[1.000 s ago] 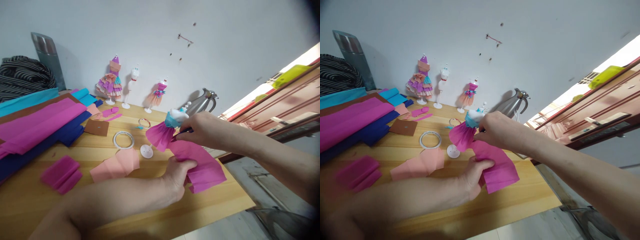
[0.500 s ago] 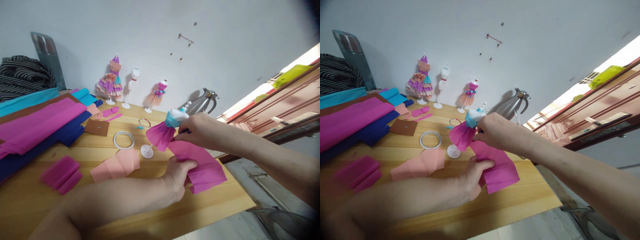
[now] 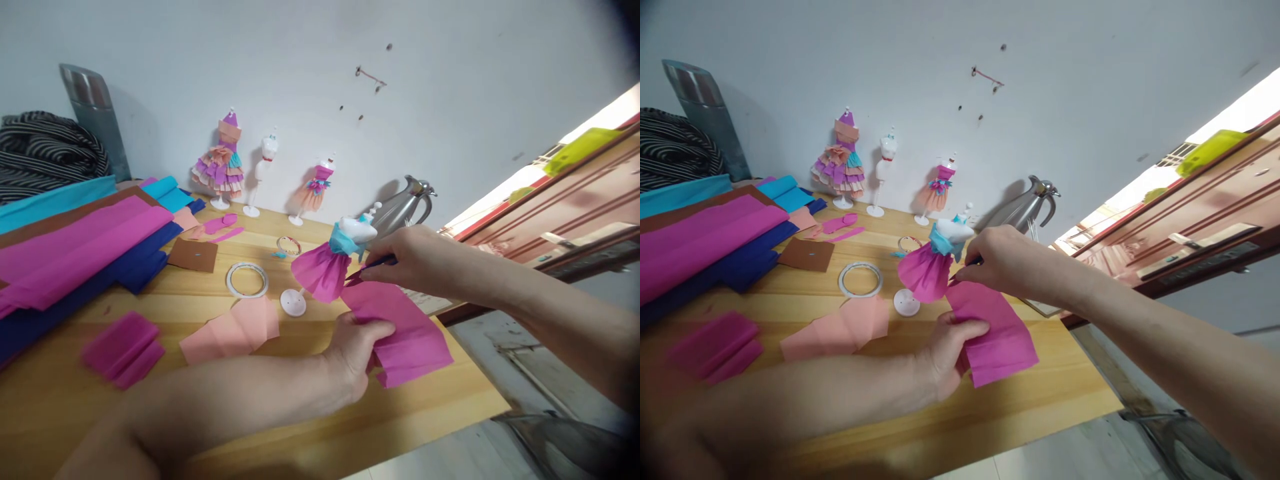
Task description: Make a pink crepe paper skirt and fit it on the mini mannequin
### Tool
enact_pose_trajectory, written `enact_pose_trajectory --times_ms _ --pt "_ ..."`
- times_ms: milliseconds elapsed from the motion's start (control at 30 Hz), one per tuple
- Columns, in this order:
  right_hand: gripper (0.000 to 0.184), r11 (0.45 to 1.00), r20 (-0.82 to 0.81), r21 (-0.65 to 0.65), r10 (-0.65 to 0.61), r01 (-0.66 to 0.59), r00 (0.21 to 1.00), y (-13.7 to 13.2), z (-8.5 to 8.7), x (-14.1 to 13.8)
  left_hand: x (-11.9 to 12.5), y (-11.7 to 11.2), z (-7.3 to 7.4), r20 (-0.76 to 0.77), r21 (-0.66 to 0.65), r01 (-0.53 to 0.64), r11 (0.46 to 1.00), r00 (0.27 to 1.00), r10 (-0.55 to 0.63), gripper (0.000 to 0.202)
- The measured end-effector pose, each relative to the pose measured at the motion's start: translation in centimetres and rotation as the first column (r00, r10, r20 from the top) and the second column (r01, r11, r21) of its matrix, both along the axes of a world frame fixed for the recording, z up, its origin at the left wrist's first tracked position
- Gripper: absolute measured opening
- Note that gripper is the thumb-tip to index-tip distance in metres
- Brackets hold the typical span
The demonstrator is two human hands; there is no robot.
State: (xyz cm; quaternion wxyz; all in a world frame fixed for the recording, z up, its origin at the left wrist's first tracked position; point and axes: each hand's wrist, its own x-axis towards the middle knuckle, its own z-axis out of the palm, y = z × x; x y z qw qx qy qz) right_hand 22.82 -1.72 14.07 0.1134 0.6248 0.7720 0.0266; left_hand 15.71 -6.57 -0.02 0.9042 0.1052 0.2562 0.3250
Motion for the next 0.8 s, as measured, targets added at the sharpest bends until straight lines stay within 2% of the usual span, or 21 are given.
enact_pose_trajectory --times_ms 100,167,300,533,800 --pt "0.021 0.999 0.027 -0.029 0.015 -0.014 1.000 0.0 -0.1 -0.3 0.2 -0.3 -0.4 0.094 0.098 -0.022 0.995 0.996 0.013 0.024" --pt "0.022 0.999 0.055 -0.030 0.036 -0.035 0.998 0.0 -0.3 -0.5 0.2 -0.4 -0.5 0.117 0.111 -0.025 0.993 0.993 0.012 0.024" --pt "0.026 0.998 0.057 -0.025 0.062 -0.060 0.996 0.1 -0.8 -0.4 0.1 -0.3 -0.5 0.100 0.101 -0.010 0.995 0.995 0.000 0.025" --pt "0.024 0.997 0.020 -0.073 0.031 -0.030 0.999 0.4 -1.4 0.1 0.0 -0.3 -0.5 0.107 0.116 -0.004 0.993 0.994 -0.009 0.027" --pt "0.024 0.997 0.020 -0.056 0.045 -0.043 0.999 0.3 -1.5 0.1 0.0 -0.3 -0.4 0.110 0.122 -0.006 0.992 0.994 -0.007 0.026"
